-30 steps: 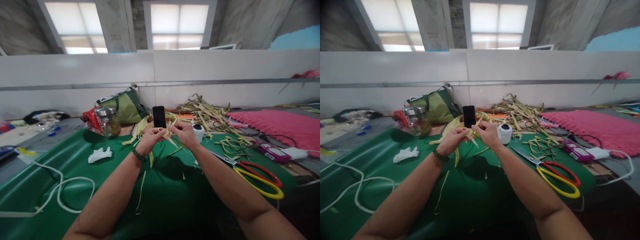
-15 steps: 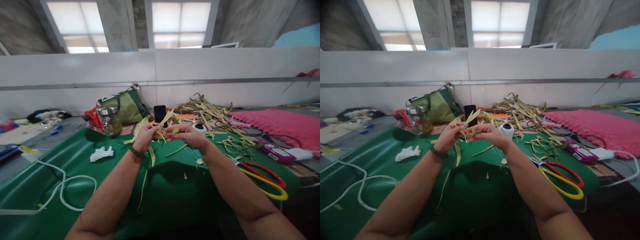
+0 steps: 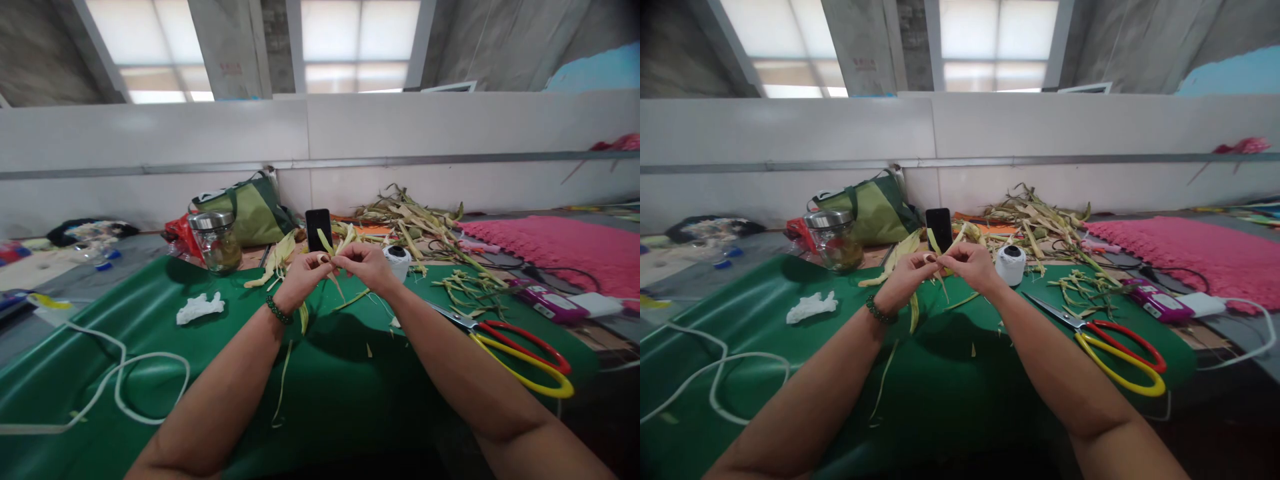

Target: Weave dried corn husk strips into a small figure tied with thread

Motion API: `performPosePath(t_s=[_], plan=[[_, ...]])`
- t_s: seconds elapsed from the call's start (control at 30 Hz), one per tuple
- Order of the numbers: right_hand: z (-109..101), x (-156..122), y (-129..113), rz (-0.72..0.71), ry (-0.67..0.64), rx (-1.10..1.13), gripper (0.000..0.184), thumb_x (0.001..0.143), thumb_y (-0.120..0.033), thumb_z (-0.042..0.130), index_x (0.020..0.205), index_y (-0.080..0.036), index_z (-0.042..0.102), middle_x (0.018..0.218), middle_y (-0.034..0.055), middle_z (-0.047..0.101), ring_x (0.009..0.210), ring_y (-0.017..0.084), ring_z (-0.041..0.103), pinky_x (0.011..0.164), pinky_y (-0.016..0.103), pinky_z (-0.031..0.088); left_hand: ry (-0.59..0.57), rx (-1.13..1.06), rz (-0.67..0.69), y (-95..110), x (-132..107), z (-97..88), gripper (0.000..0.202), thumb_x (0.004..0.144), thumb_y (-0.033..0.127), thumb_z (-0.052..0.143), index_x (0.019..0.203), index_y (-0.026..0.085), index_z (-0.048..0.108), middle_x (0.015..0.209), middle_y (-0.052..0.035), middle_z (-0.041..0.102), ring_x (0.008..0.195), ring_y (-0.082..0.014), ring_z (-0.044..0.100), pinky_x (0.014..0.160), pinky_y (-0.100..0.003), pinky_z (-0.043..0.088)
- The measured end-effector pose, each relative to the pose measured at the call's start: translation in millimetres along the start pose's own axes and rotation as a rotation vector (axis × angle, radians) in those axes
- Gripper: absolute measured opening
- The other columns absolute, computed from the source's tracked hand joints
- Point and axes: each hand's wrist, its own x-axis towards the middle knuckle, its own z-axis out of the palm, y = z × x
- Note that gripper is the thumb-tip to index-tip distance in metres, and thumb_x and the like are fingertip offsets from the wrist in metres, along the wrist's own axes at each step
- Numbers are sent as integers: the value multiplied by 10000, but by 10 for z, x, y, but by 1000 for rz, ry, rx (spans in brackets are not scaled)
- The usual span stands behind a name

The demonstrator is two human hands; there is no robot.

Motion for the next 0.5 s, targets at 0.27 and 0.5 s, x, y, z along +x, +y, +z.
performPosePath(t_s=[0.27, 0.5], plan=[[78, -75, -43, -274, 56, -237, 143, 781, -234, 588, 681, -179, 675, 705, 34, 673, 644, 124, 587, 599, 242, 457, 90, -198, -102, -74, 13, -14, 336, 544, 433, 782, 588, 143, 619, 599, 11, 577, 575, -94, 529, 526, -201, 421], [40, -2, -25, 157, 207, 12, 361, 690, -480, 656, 523, -172, 568, 491, -20, 521, 465, 93, 464, 471, 239, 395, 149, 60, 69, -78, 12, -13, 347, 646, 424, 728, 490, 151, 581, 499, 17, 557, 481, -79, 460, 488, -213, 370]])
